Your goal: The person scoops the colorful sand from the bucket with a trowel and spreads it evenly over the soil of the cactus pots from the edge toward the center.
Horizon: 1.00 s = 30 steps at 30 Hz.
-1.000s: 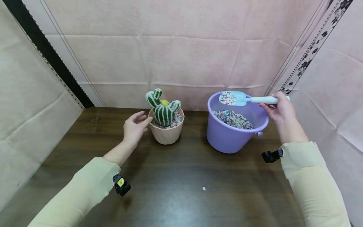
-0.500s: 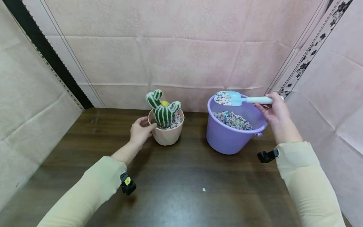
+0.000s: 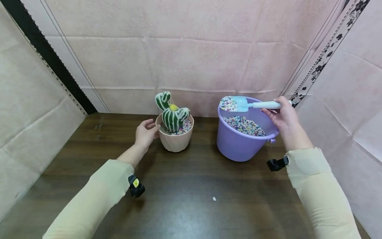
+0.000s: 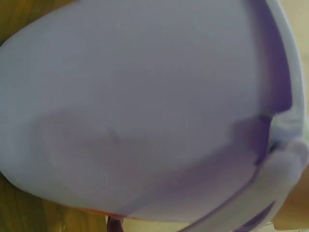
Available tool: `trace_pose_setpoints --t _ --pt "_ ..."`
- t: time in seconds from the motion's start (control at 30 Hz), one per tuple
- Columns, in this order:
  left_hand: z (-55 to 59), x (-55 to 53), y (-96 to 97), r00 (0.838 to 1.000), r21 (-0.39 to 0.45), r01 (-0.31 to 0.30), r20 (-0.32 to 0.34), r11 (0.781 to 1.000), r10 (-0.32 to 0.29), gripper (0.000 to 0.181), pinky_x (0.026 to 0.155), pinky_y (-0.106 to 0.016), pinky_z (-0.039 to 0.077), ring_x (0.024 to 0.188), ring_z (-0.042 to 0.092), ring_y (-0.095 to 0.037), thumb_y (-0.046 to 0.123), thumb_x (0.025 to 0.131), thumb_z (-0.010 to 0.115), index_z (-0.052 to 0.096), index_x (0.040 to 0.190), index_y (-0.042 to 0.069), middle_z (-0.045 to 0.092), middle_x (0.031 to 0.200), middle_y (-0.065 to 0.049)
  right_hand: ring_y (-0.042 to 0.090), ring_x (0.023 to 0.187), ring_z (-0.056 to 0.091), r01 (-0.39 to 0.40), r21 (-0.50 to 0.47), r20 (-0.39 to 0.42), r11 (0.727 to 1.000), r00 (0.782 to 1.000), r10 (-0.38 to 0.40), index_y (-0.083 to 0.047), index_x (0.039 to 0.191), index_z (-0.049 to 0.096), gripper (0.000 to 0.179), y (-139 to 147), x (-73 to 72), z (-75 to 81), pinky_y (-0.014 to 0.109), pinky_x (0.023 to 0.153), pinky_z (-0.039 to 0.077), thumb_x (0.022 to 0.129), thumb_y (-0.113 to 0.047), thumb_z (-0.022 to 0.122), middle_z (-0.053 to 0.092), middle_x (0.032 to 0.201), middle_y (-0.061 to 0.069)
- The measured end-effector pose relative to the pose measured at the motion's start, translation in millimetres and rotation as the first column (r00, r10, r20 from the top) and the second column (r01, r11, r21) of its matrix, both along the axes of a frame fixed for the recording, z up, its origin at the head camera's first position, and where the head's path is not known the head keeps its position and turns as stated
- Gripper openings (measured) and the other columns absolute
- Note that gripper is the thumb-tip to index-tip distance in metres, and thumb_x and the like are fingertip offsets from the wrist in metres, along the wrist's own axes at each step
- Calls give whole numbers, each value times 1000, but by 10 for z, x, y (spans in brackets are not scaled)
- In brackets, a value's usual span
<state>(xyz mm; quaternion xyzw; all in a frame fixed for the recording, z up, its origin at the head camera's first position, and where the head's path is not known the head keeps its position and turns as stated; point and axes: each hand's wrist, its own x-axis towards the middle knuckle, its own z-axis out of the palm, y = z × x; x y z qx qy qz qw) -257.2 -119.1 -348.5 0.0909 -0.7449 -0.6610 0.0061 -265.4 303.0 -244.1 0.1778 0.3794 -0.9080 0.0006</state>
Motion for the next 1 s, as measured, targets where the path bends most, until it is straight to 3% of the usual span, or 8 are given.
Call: trace_pose_setpoints --t 0.13,0.4,0.53,0.73,0.93,1.0 --pt "-9 22 84 1000 -25 -17 17 1000 18 51 90 -33 54 102 55 -20 15 91 58 39 136 0 48 134 -18 27 70 63 0 24 5 1000 1000 0 -7 85 49 11 -50 6 8 35 64 60 86 -4 59 50 92 11" --pt "-14 -88 13 997 -34 77 -1 996 -77 45 95 -39 51 110 56 -27 11 94 52 42 137 1 48 137 -18 24 73 60 -35 75 0 997 999 36 -6 89 48 7 -227 2 -6 32 65 60 89 -7 55 50 91 12" --pt "15 -124 -1 999 -14 50 -14 999 -50 43 94 -41 51 107 58 -25 10 94 53 46 135 0 51 134 -19 23 77 59 -52 112 -7 992 999 54 -6 91 46 7 -340 -24 -12 31 66 60 90 -7 53 45 99 11" --pt "49 -180 23 998 -25 -53 -42 998 52 35 77 -32 59 78 61 -11 10 91 58 58 124 0 59 121 -18 21 87 53 -89 154 -13 984 996 92 -6 93 44 6 -507 -72 -33 28 67 60 92 -9 48 39 108 11" --pt "60 -226 25 998 -25 -65 -29 998 64 34 55 -14 53 98 59 -25 12 92 57 59 124 1 58 121 -18 21 75 59 -98 180 -16 979 995 102 -7 90 44 4 -633 -119 -72 28 61 59 92 -8 47 43 103 11" --pt "59 -232 25 998 -18 -61 -25 998 60 34 53 -13 52 103 58 -27 11 93 56 58 125 1 58 122 -19 21 72 60 -96 191 -16 977 995 101 -7 89 44 4 -665 -126 -76 28 61 59 91 -8 47 43 103 11"
